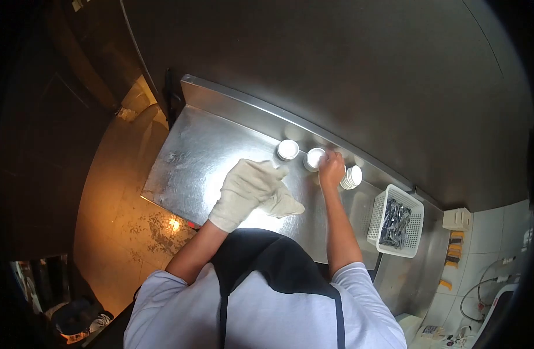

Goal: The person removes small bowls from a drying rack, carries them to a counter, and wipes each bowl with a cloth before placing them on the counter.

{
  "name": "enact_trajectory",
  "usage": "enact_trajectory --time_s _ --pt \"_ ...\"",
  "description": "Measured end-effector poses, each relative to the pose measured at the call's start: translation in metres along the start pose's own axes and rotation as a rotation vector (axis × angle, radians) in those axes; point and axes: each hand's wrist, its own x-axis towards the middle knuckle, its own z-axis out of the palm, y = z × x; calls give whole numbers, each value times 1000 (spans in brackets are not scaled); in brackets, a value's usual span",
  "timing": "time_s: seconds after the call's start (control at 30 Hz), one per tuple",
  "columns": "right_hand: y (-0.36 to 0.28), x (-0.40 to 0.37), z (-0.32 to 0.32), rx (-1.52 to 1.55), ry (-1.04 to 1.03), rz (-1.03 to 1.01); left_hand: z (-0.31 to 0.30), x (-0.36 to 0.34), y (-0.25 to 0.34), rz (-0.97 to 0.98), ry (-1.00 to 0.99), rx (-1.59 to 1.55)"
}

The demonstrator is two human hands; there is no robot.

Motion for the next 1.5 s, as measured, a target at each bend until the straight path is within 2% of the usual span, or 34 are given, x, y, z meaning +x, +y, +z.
enact_trajectory --time_s 0.13,0.23,0.33,0.43,0.53,0.63,0.73,0.83,0.9,0.97,1.03,1.07,1.13,1.2,1.23,1.27,1.37,1.43,1.47,1.5 --pt "9 5 -3 102 43 -30 -11 -14 -6 -132 30 -257" --pt "0 6 -15 140 11 76 -12 -23 -8 -314 16 -414" --pt "-17 4 -28 186 47 44 -5 -13 -8 -421 -186 -359" --pt "-17 5 -28 144 15 -14 2 5 -7 -419 -538 -210" --pt "-5 7 -16 88 -41 65 9 -4 -1 -445 -279 -392" --pt "3 8 -15 120 -35 108 14 -10 3 -443 -114 -519" --pt "-9 8 -25 259 148 38 18 -14 1 -443 -14 -598" --pt "-51 -8 -38 551 -22 156 21 -15 1 -434 55 -657" --pt "-82 -26 -44 844 -376 231 22 -14 2 -427 93 -710" --pt "-114 -41 -57 838 -489 90 21 -15 2 -429 133 -787" --pt "-126 -54 -62 843 -584 125 16 -22 -1 -493 178 -992" --pt "-124 -64 -59 705 -524 7 15 -27 -3 -558 203 -1148" --pt "-117 -90 -46 435 -396 -232 13 -38 -14 -818 330 -1861" --pt "-107 -118 -45 316 -424 -490 17 -54 -26 -907 388 -1900" --pt "-102 -129 -46 255 -432 -623 23 -63 -35 -867 370 -1583" --pt "-93 -141 -43 315 -491 -566 27 -71 -40 -819 344 -1268" --pt "-76 -152 -33 524 -645 -375 32 -83 -43 -709 246 -659" --pt "-82 -148 -45 707 -707 -190 33 -87 -35 -743 231 -722" --pt "-86 -144 -51 787 -670 -131 35 -86 -32 -756 227 -757" --pt "-100 -134 -70 864 -635 -72 37 -83 -31 -724 237 -925"
